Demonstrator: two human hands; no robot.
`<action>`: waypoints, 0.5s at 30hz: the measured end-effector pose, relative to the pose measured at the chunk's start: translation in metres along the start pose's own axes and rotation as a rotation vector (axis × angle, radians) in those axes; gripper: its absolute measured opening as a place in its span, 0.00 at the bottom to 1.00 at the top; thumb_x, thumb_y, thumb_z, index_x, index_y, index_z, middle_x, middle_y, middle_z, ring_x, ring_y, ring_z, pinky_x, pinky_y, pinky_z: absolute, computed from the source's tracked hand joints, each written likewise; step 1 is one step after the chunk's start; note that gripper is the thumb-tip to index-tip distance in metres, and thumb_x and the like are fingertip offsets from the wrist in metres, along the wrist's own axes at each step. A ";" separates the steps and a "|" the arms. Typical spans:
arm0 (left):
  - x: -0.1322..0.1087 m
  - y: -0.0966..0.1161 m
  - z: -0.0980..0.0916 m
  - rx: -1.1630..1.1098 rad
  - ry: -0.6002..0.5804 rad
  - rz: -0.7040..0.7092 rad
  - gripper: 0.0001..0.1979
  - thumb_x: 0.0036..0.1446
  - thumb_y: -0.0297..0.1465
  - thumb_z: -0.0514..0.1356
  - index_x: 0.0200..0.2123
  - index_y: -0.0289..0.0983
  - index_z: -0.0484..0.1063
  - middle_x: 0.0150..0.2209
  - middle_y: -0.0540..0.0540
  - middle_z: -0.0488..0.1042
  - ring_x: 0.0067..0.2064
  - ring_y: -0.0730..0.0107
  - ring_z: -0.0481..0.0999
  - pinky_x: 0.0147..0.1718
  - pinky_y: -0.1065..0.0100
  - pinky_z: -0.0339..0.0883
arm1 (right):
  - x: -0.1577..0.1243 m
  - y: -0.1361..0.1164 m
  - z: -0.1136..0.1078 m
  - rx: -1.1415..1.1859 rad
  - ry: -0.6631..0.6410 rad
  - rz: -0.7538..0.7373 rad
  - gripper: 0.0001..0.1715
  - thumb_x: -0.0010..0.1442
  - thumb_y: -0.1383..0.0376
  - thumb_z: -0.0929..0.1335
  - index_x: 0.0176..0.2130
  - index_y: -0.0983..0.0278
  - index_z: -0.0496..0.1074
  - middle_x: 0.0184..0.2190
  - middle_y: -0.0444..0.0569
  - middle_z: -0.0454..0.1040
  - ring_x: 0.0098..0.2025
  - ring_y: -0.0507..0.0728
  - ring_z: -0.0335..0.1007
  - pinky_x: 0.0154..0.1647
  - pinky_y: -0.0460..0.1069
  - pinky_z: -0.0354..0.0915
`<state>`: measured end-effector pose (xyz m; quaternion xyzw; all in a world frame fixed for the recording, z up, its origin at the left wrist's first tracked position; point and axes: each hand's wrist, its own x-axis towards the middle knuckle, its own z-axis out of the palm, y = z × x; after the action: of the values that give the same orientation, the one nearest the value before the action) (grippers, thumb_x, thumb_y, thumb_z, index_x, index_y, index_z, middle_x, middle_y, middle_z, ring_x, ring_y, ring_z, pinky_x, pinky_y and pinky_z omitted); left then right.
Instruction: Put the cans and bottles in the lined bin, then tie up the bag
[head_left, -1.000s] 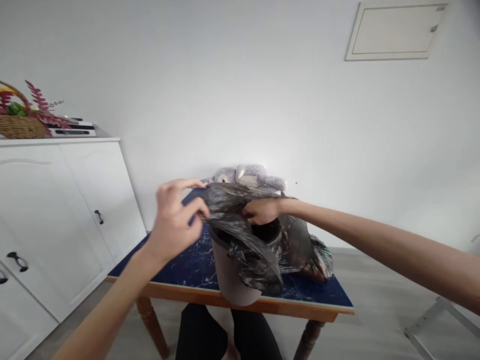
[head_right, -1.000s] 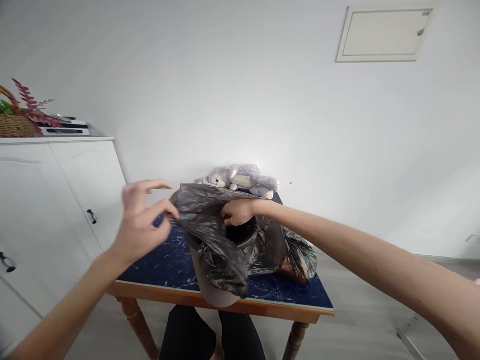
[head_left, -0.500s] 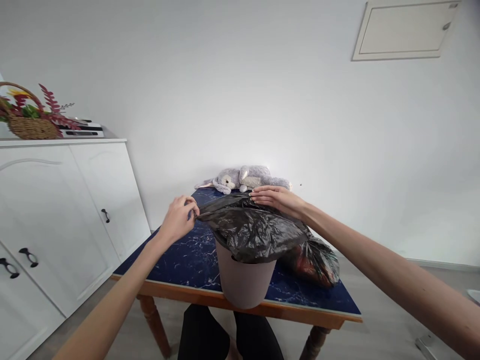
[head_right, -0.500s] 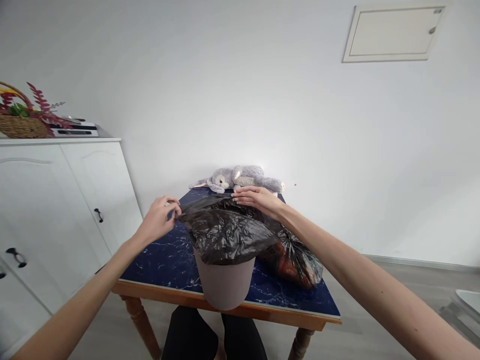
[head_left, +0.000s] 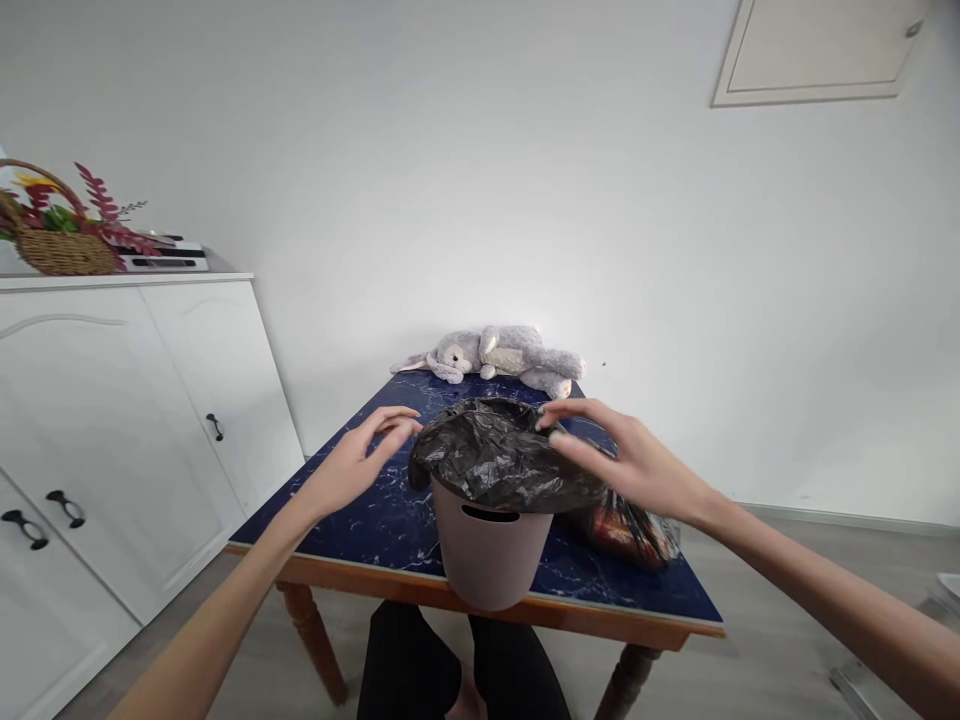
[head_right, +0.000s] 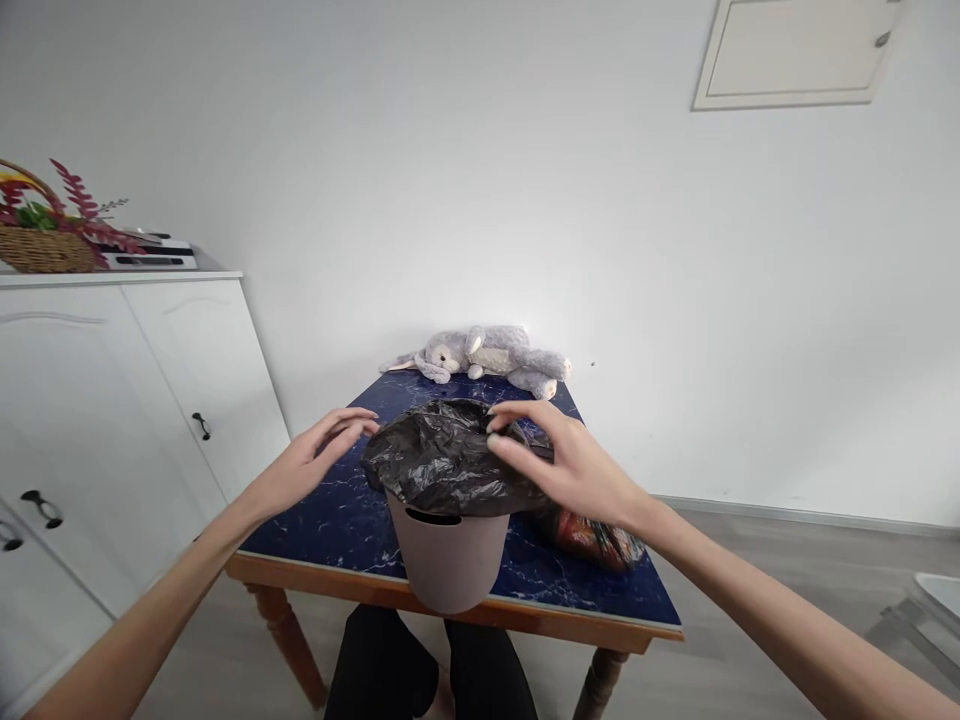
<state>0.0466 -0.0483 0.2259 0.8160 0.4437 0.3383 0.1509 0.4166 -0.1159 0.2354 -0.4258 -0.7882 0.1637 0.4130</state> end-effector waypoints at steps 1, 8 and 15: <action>-0.003 0.009 0.002 0.007 -0.004 0.017 0.26 0.71 0.53 0.53 0.62 0.45 0.70 0.54 0.41 0.80 0.56 0.54 0.79 0.53 0.59 0.74 | -0.008 -0.006 -0.001 -0.026 -0.014 -0.034 0.26 0.71 0.46 0.68 0.62 0.52 0.70 0.56 0.50 0.79 0.61 0.65 0.72 0.64 0.62 0.67; -0.045 0.036 0.015 -0.029 -0.042 0.207 0.11 0.66 0.43 0.63 0.37 0.42 0.74 0.36 0.46 0.78 0.38 0.63 0.76 0.39 0.64 0.70 | -0.045 -0.023 0.001 0.014 -0.233 0.023 0.21 0.72 0.52 0.69 0.61 0.51 0.68 0.40 0.46 0.76 0.36 0.55 0.73 0.32 0.49 0.68; -0.075 0.025 0.044 0.253 -0.202 0.399 0.02 0.64 0.34 0.64 0.39 0.43 0.77 0.40 0.43 0.79 0.41 0.58 0.76 0.44 0.57 0.70 | -0.058 -0.012 0.014 -0.286 -0.416 -0.056 0.08 0.73 0.57 0.67 0.46 0.55 0.76 0.39 0.47 0.80 0.34 0.57 0.76 0.32 0.51 0.66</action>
<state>0.0643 -0.1219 0.1768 0.9294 0.2956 0.2201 0.0214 0.4165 -0.1683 0.2043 -0.4150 -0.8829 0.1231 0.1820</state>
